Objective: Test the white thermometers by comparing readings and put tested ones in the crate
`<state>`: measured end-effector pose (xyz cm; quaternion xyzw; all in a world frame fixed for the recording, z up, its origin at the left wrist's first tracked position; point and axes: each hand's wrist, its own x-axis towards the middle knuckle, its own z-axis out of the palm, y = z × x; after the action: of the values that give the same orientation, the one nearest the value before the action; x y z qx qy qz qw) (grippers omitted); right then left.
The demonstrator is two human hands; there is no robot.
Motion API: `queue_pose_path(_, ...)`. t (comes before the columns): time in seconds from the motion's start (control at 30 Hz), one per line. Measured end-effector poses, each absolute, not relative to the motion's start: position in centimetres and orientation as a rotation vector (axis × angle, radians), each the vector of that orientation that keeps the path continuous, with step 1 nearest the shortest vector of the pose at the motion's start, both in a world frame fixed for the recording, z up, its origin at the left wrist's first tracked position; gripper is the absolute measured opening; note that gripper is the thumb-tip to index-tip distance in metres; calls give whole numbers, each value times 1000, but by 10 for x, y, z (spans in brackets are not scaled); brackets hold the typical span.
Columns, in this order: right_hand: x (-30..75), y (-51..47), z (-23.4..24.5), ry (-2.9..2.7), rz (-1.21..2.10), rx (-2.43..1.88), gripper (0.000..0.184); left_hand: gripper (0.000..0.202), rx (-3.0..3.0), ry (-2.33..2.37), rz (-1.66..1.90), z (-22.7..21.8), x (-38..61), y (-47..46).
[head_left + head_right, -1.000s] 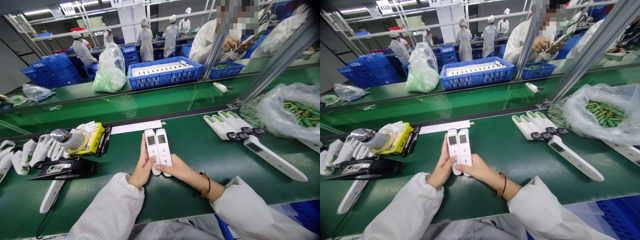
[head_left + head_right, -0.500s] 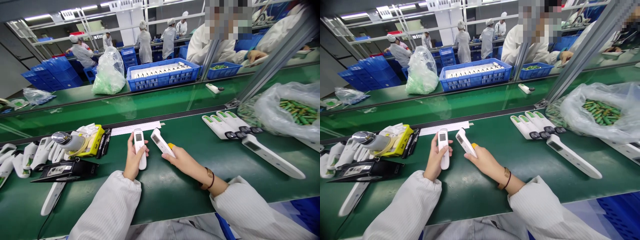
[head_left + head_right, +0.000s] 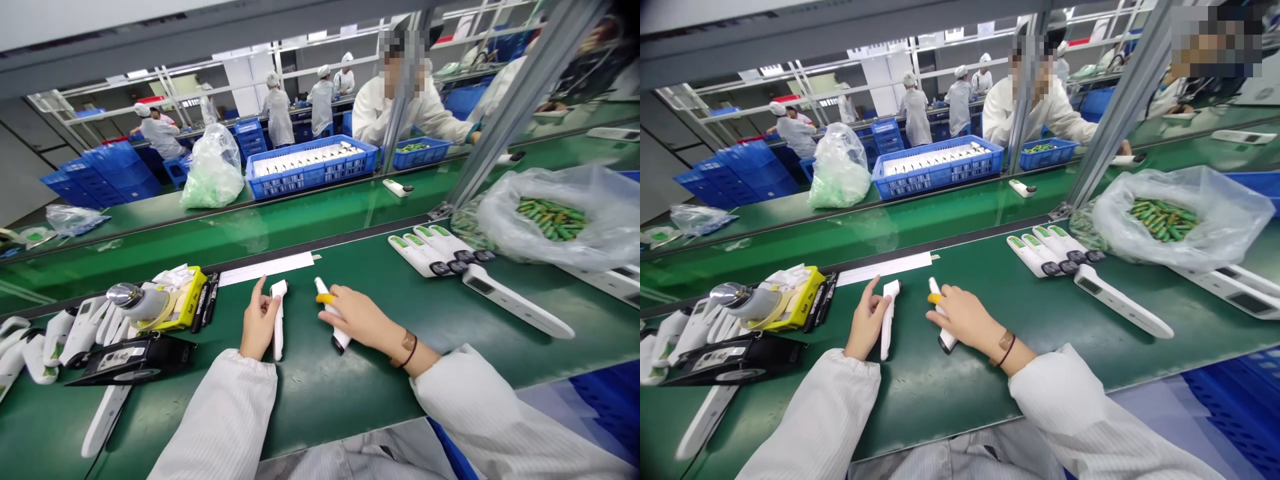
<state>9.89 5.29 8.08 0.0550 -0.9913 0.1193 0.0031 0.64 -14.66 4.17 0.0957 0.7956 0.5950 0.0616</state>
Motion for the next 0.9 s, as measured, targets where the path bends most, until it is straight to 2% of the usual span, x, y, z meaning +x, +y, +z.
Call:
queue_pose_path(0.13, 104, 40, 79, -3105, 459, 296, 21, 42, 331, 2384, 1763, 41, 7, -146)
queue_pose_path(0.3, 107, 29, 78, -3084, 464, 185, 26, 46, 280, 2290, 1850, 38, 16, -135)
queue_pose_path(0.47, 117, 5, 74, -3083, 255, 65, 46, 49, 261, 2183, 1905, 35, 30, -122)
queue_pose_path(0.57, 121, 5, 75, -3136, 166, -62, 29, 49, 301, 2107, 1892, 33, 33, -121)
queue_pose_path(0.63, 129, 25, 83, -3222, 423, -53, 25, 50, 331, 2068, 1890, 31, 32, -122)
queue_pose_path(0.7, 151, 60, 96, -3235, 990, 57, 29, 49, 356, 2057, 1880, 30, 32, -123)
queue_pose_path(0.77, 190, 100, 110, -2974, 1614, 160, 35, 46, 389, 2073, 1846, 30, 33, -124)
queue_pose_path(0.83, 242, 137, 121, -2646, 1843, -53, 49, 42, 426, 2114, 1800, 28, 33, -124)
queue_pose_path(0.9, 297, 166, 123, -2288, 1799, -503, 59, 37, 490, 2193, 1736, 21, 29, -125)
